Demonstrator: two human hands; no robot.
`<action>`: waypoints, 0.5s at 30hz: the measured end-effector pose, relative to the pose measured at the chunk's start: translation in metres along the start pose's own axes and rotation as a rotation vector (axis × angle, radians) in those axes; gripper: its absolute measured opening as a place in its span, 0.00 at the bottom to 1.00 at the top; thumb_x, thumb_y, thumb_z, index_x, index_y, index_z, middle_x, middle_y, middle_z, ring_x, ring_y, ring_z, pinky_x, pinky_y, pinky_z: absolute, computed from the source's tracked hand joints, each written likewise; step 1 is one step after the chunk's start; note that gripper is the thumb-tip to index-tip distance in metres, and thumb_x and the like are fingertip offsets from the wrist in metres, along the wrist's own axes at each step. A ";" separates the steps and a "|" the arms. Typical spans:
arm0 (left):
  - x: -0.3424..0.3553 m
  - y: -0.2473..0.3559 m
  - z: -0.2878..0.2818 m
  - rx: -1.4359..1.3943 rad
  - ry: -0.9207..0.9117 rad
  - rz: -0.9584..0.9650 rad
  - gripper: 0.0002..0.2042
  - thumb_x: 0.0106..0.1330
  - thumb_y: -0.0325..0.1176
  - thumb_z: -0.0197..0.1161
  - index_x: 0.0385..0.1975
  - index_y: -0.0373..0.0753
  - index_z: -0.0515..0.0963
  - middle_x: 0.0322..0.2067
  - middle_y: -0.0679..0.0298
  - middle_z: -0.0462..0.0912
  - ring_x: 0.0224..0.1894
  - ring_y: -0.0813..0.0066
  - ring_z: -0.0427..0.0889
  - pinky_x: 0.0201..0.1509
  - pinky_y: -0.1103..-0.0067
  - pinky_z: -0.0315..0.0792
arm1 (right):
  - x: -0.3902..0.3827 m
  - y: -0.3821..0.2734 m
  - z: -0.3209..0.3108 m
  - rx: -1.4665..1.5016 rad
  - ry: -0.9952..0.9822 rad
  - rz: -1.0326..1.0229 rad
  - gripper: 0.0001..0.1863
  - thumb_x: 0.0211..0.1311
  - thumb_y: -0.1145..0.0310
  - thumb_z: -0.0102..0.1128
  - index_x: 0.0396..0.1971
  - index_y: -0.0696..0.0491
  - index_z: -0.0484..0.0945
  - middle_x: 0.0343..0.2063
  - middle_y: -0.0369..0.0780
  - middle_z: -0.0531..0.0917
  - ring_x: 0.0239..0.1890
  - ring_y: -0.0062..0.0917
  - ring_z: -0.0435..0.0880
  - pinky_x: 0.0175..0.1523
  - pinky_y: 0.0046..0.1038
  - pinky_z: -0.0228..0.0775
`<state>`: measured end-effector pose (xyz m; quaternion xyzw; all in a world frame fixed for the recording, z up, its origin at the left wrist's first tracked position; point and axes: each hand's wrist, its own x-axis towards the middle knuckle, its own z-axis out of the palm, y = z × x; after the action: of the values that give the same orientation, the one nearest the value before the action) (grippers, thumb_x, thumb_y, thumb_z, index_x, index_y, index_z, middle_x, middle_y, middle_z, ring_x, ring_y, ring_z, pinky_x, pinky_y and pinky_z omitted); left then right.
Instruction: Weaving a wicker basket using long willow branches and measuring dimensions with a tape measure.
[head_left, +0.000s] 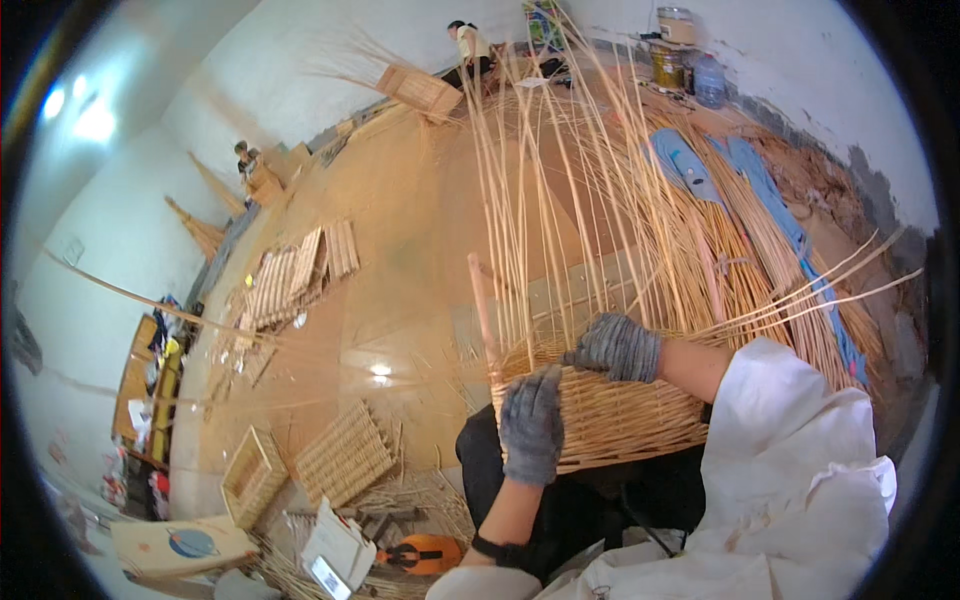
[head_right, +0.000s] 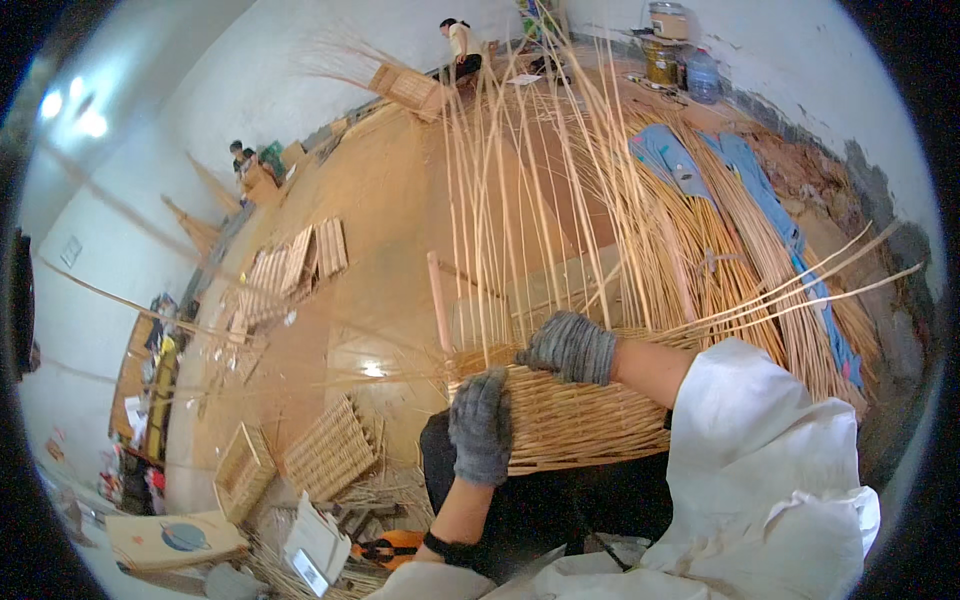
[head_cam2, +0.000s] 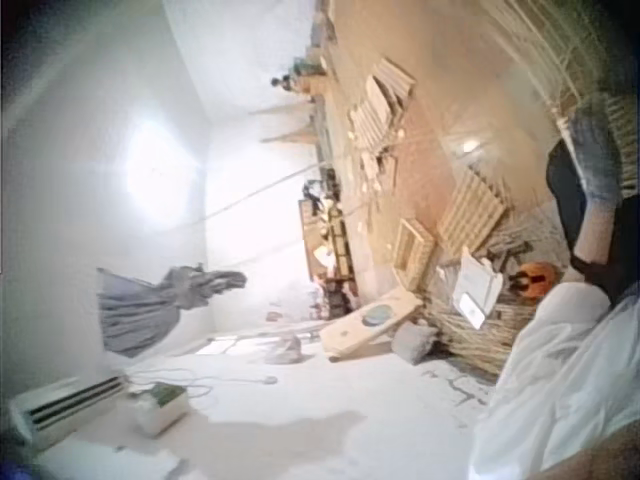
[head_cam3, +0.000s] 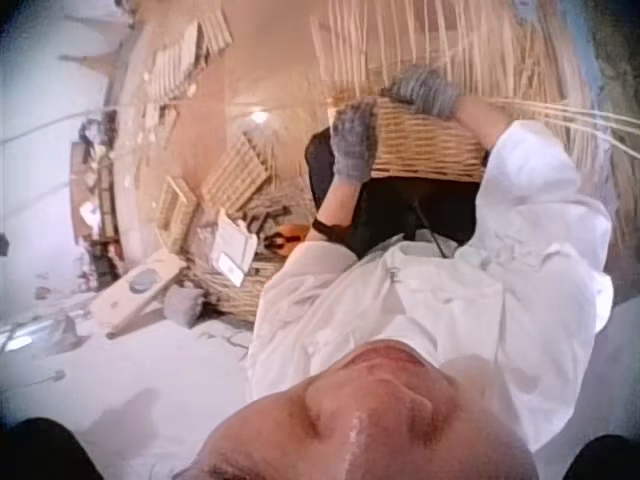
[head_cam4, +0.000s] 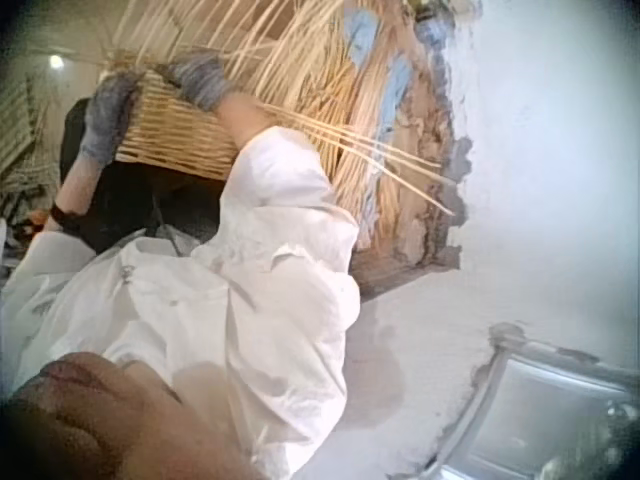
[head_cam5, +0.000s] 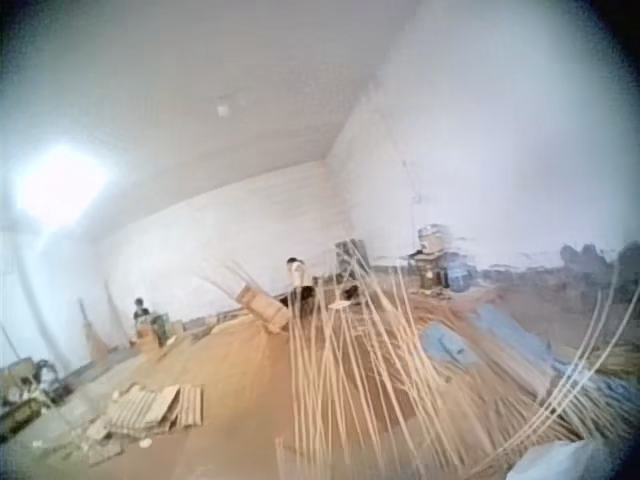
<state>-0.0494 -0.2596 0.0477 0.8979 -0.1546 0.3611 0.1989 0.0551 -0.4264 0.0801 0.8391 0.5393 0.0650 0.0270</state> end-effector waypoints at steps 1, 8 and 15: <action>0.000 -0.011 0.013 -0.004 -0.009 0.018 0.16 0.51 0.25 0.51 0.42 0.42 0.71 0.38 0.59 0.75 0.42 0.64 0.73 0.47 0.72 0.67 | 0.000 -0.003 0.001 -0.035 -0.013 0.016 0.22 0.47 0.69 0.52 0.47 0.47 0.70 0.26 0.39 0.78 0.29 0.32 0.78 0.32 0.30 0.69; 0.002 -0.041 0.015 -0.089 -0.453 -0.172 0.17 0.56 0.39 0.54 0.44 0.38 0.69 0.41 0.56 0.74 0.45 0.61 0.72 0.49 0.67 0.63 | -0.009 -0.013 -0.007 1.425 0.069 0.825 0.18 0.54 0.66 0.51 0.45 0.52 0.68 0.33 0.46 0.77 0.39 0.34 0.76 0.45 0.32 0.68; 0.031 0.007 0.039 0.235 -0.662 -0.257 0.34 0.39 0.60 0.63 0.35 0.33 0.72 0.32 0.52 0.75 0.40 0.57 0.73 0.48 0.66 0.62 | 0.100 0.050 0.054 0.556 0.642 1.005 0.23 0.54 0.71 0.49 0.51 0.55 0.61 0.30 0.42 0.73 0.36 0.29 0.74 0.43 0.30 0.68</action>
<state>-0.0075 -0.2878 0.0458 0.9948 -0.0542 0.0388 0.0773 0.1482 -0.3552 0.0407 0.9035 0.0598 0.1748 -0.3868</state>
